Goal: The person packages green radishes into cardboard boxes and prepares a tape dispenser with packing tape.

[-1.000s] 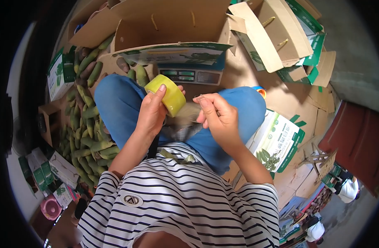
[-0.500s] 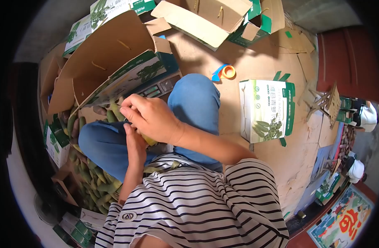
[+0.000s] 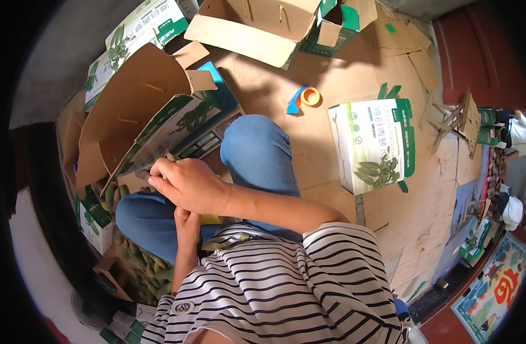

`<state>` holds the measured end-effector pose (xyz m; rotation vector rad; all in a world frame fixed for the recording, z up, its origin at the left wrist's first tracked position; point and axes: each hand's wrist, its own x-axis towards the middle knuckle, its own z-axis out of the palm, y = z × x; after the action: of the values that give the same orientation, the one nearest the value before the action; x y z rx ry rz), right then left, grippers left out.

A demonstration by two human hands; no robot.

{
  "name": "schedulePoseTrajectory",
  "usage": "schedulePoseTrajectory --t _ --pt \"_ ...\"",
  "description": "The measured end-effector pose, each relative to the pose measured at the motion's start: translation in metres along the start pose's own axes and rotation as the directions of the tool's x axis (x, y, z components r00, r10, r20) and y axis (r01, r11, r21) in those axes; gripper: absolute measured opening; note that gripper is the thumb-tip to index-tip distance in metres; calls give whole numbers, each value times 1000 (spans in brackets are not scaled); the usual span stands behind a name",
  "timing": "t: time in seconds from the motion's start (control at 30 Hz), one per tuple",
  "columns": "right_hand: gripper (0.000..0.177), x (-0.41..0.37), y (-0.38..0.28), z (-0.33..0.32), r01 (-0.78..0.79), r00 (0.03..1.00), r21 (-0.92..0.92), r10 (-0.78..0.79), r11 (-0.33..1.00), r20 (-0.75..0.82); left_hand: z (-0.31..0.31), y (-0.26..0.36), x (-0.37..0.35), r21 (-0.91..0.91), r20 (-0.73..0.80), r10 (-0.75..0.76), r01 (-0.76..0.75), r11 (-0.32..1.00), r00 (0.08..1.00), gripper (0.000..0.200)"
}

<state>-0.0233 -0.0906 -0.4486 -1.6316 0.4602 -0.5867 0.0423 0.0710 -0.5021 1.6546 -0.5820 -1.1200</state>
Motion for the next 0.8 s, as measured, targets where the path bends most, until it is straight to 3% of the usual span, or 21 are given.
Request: schedulePoseTrajectory --t 0.03,0.13,0.23,0.43,0.5,0.57,0.63,0.7,0.77,0.8 --pt "20 2 2 -1 -2 1000 -3 2 1000 4 0 1 2 13 45 -43 42 999 998 28" --pt "21 11 11 -12 -18 996 -84 10 996 -94 15 15 10 -153 -41 -58 51 987 997 21" --pt "21 13 17 -23 -84 984 -118 64 989 -168 20 19 16 -161 -35 -48 42 986 998 20" --pt "28 12 21 -44 -290 947 67 296 955 -120 24 28 17 -110 -60 -53 46 993 997 17" --pt "24 13 26 -42 -234 955 71 243 970 -171 26 33 15 -166 -60 -97 86 982 993 15" --pt "25 12 28 -43 -173 963 -61 156 983 -222 26 34 14 -188 -43 -110 101 977 993 15" --pt "25 15 32 -44 -68 937 -261 -29 963 -348 25 29 13 -195 -49 -127 115 974 991 14" --pt "24 10 16 -54 -156 931 56 166 986 -326 23 23 11 -199 -51 -144 131 971 988 14" --pt "20 3 1 -77 -53 876 126 107 991 -471 18 18 12 -192 -60 -123 109 975 991 14" --pt "16 4 -5 -93 36 811 50 0 998 -586 15 16 11 -189 -61 -115 102 977 991 14"
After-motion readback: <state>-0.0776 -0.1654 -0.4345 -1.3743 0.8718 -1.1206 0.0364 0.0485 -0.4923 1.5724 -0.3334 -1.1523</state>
